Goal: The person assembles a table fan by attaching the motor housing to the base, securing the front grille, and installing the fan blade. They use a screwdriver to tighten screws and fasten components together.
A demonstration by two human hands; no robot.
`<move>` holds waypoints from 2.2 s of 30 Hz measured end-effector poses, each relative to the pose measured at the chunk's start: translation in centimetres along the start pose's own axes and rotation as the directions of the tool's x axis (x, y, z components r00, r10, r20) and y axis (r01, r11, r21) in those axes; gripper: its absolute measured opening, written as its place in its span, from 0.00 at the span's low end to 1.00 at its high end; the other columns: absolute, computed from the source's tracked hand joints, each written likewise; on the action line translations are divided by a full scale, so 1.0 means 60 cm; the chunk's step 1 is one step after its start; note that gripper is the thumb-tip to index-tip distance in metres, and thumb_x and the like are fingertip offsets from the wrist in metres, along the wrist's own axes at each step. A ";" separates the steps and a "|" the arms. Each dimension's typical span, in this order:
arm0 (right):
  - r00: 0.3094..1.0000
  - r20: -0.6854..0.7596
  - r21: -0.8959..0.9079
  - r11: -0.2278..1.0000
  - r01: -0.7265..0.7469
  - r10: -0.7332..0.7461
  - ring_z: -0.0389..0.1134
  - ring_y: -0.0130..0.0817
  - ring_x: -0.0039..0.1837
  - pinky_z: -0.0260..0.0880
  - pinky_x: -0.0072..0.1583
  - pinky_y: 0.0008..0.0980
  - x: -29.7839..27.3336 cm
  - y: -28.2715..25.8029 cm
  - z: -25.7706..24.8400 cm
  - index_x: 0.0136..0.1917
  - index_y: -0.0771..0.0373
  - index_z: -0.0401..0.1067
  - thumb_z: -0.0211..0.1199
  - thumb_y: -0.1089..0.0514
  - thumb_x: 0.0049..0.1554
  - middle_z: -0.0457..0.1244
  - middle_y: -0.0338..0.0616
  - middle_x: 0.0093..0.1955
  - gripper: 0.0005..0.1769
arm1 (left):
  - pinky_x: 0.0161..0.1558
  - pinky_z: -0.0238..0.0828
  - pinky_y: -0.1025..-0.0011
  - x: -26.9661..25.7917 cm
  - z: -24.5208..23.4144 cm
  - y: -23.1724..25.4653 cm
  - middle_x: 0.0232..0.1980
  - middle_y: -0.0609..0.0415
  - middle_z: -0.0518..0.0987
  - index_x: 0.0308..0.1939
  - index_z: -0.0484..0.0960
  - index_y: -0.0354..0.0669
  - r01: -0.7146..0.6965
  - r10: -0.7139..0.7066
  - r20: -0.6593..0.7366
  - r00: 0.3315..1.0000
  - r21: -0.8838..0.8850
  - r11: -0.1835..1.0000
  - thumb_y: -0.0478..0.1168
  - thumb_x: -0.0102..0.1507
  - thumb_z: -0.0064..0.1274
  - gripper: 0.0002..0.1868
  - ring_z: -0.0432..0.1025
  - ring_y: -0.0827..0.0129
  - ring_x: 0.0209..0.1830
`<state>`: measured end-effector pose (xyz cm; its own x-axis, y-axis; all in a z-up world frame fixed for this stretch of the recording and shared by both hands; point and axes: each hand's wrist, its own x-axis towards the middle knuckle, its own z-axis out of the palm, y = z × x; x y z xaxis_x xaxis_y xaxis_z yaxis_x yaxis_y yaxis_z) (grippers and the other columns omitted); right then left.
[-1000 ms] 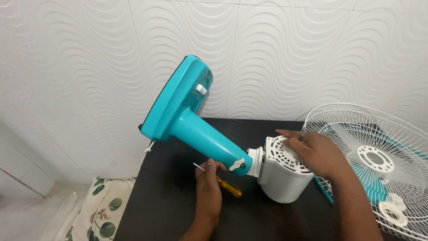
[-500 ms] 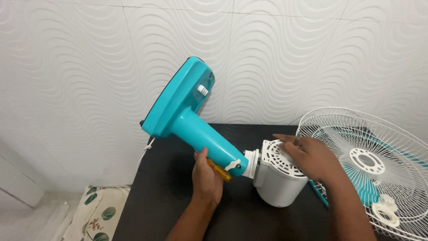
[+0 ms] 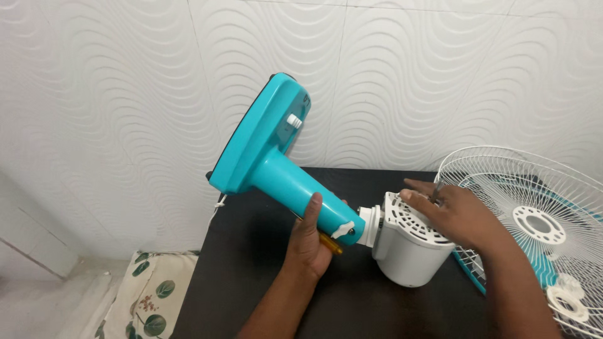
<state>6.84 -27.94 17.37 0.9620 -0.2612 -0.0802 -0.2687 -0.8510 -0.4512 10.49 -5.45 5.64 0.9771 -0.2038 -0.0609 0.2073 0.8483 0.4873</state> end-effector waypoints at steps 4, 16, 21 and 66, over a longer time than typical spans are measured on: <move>0.966 -0.218 0.042 0.987 0.153 -0.140 0.69 0.56 0.66 0.69 0.64 0.54 -0.019 0.012 0.012 0.71 0.52 0.70 0.61 0.31 0.52 0.67 0.61 0.63 0.40 | 0.61 0.76 0.47 -0.019 0.011 0.008 0.60 0.47 0.72 0.70 0.55 0.44 -0.030 0.026 0.083 0.996 0.047 0.998 0.53 0.48 0.71 0.54 0.72 0.53 0.63; 0.849 -0.518 0.445 0.813 0.376 -0.109 0.77 0.32 0.44 0.77 0.45 0.34 -0.172 -0.056 0.234 0.54 0.64 0.75 0.68 0.56 0.53 0.74 0.45 0.43 0.16 | 0.62 0.75 0.50 -0.035 0.013 0.015 0.60 0.48 0.73 0.67 0.63 0.40 -0.033 0.025 0.197 0.980 0.036 0.999 0.52 0.53 0.70 0.45 0.71 0.55 0.65; 0.929 -0.364 0.501 0.827 0.256 -0.067 0.78 0.32 0.42 0.78 0.45 0.31 -0.166 -0.086 0.253 0.48 0.63 0.76 0.72 0.52 0.52 0.75 0.45 0.40 0.15 | 0.61 0.74 0.51 -0.045 0.006 0.018 0.61 0.40 0.74 0.66 0.66 0.36 0.032 -0.044 0.290 0.956 0.045 0.998 0.52 0.58 0.68 0.40 0.70 0.53 0.64; 0.672 -0.665 0.310 0.939 -0.147 0.325 0.72 0.31 0.30 0.71 0.37 0.34 -0.201 0.200 0.195 0.42 0.58 0.81 0.69 0.48 0.54 0.69 0.43 0.27 0.12 | 0.58 0.75 0.48 0.051 -0.078 0.105 0.50 0.56 0.79 0.55 0.76 0.51 -0.189 0.187 0.283 0.941 -0.019 0.982 0.46 0.53 0.74 0.30 0.75 0.54 0.55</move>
<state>-7.41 -29.64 2.52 0.5260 -0.7553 0.3908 -0.3788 -0.6195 -0.6875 15.02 1.59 4.45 0.9446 -0.1712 0.2800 0.0194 0.8807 0.4732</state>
